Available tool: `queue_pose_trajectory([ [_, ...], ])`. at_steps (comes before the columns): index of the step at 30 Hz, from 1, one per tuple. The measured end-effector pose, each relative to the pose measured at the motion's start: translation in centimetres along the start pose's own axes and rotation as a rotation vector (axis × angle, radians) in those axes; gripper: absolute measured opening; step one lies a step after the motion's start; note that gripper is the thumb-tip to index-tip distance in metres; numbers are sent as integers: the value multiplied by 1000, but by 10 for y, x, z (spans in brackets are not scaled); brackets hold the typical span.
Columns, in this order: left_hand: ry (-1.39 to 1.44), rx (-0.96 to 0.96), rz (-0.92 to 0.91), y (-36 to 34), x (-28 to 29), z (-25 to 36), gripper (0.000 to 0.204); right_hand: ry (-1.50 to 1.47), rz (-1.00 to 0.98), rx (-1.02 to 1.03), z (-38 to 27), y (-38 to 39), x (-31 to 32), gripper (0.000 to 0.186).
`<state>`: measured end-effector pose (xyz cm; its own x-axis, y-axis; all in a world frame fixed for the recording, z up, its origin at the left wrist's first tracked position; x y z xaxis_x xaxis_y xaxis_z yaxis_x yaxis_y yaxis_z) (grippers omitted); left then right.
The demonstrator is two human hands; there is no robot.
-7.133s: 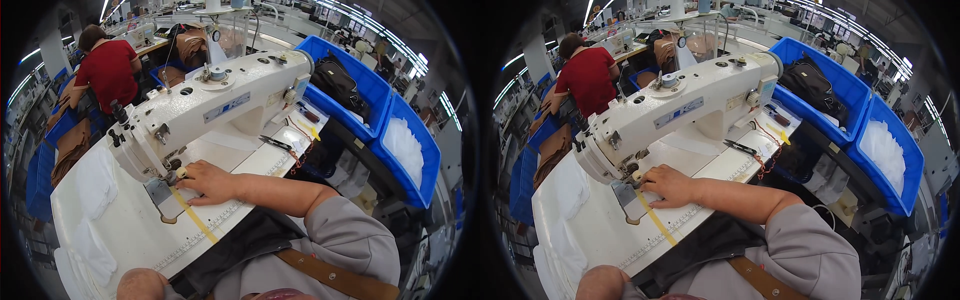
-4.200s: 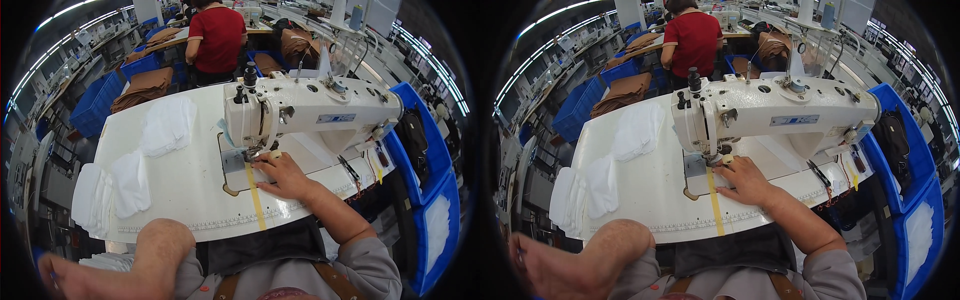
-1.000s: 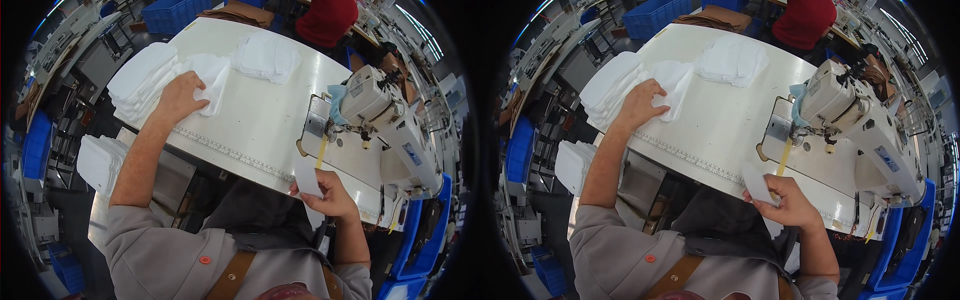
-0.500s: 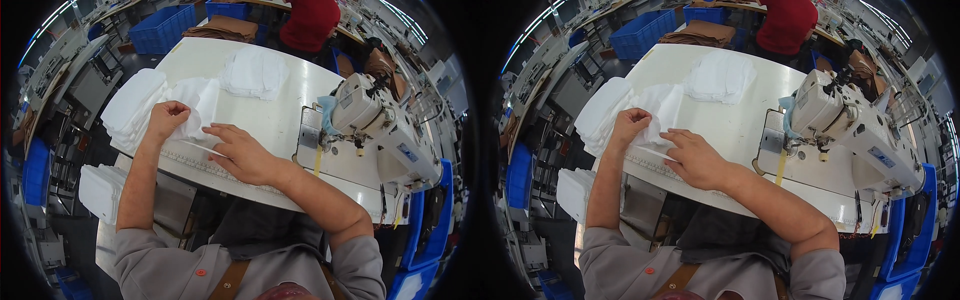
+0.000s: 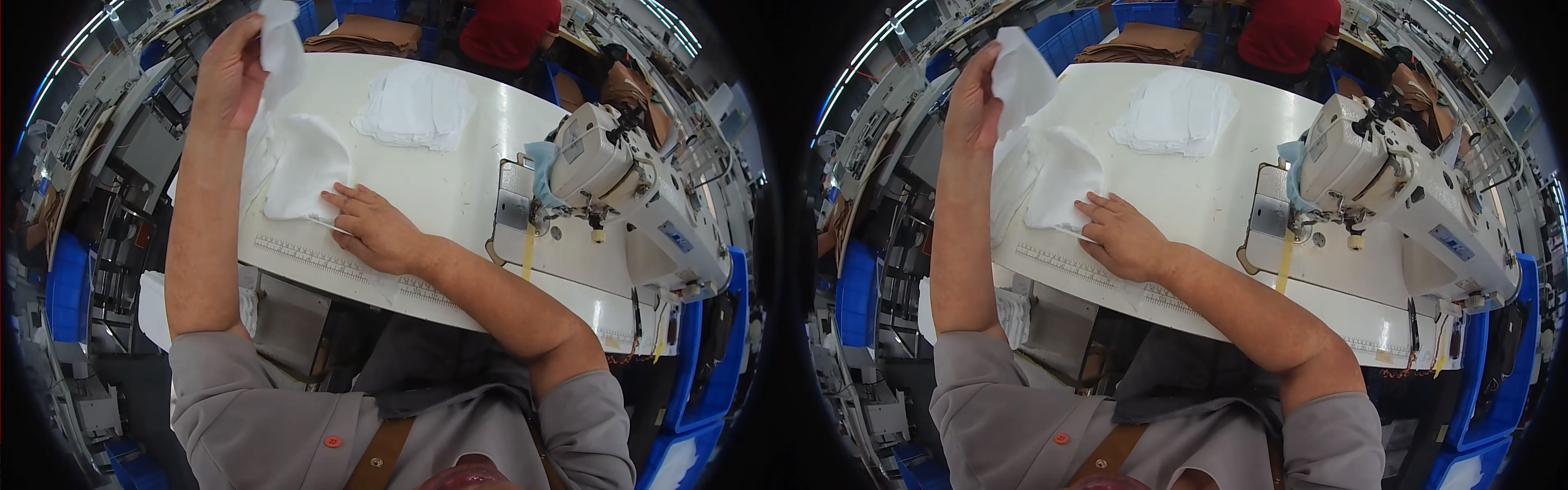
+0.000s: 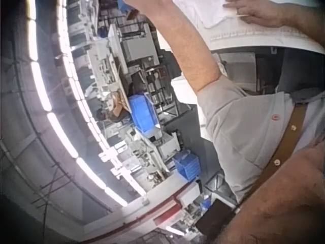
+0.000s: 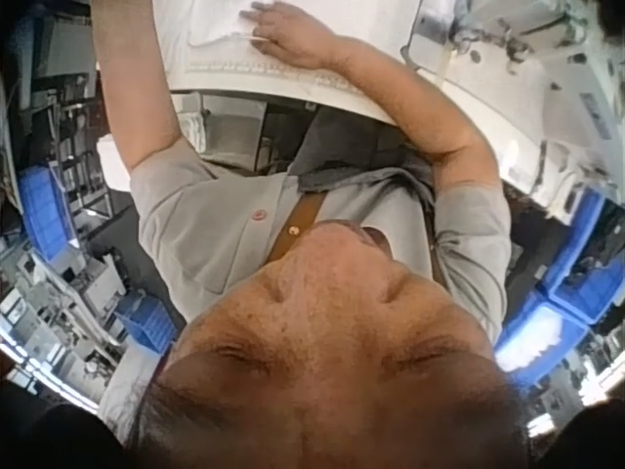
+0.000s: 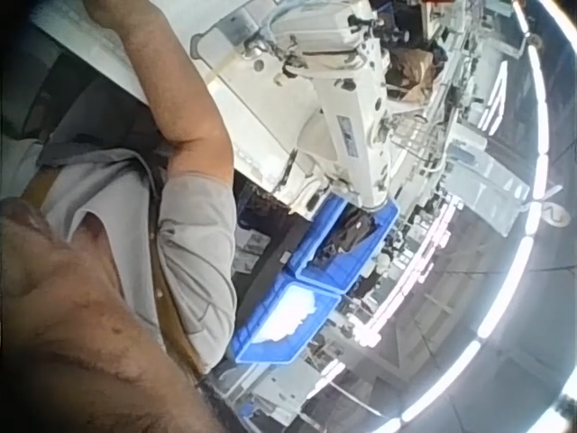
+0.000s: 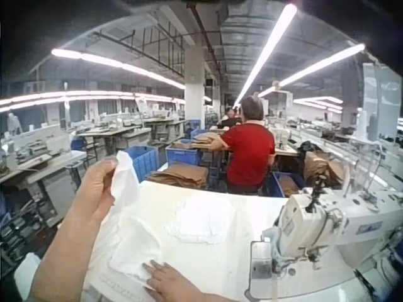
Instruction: Operating a sewing machine to join pieces of white fabric.
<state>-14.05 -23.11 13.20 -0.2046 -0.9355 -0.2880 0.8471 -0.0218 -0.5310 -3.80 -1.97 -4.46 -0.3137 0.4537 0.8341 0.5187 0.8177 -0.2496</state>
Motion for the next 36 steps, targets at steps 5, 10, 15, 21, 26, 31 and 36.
queue_pose_trajectory([
  [5,-152,186,-376,35,-81,-40,15,-44,-19,75,-36,57,15,25],
  [10,-534,477,-880,147,-143,-102,13,-478,-114,-4,-87,161,66,26],
  [15,-717,-56,-1084,211,-177,-115,40,-600,-66,-352,-98,244,91,22],
  [21,-1089,-95,-1205,252,-207,-104,83,-501,505,-698,-86,291,75,40],
  [26,-1148,-90,-1013,232,-230,-67,86,-533,570,-771,-77,283,73,63],
  [31,-219,729,-789,191,-226,-95,57,-508,571,-657,-78,258,73,59],
  [36,-348,857,-771,156,-212,-122,27,-518,577,-414,-76,256,69,41],
])
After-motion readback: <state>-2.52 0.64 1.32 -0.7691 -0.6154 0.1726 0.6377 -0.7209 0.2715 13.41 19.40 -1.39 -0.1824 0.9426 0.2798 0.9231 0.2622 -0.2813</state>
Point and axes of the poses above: each hand's wrist, its own y-axis away from the middle knuckle, its own x-axis out of the back of the hand, z = x × y, the point moved 2 cm from there along -y, towards the middle knuckle, and after that the axes turned 6 degrees about -z, right-handed, at the moved point
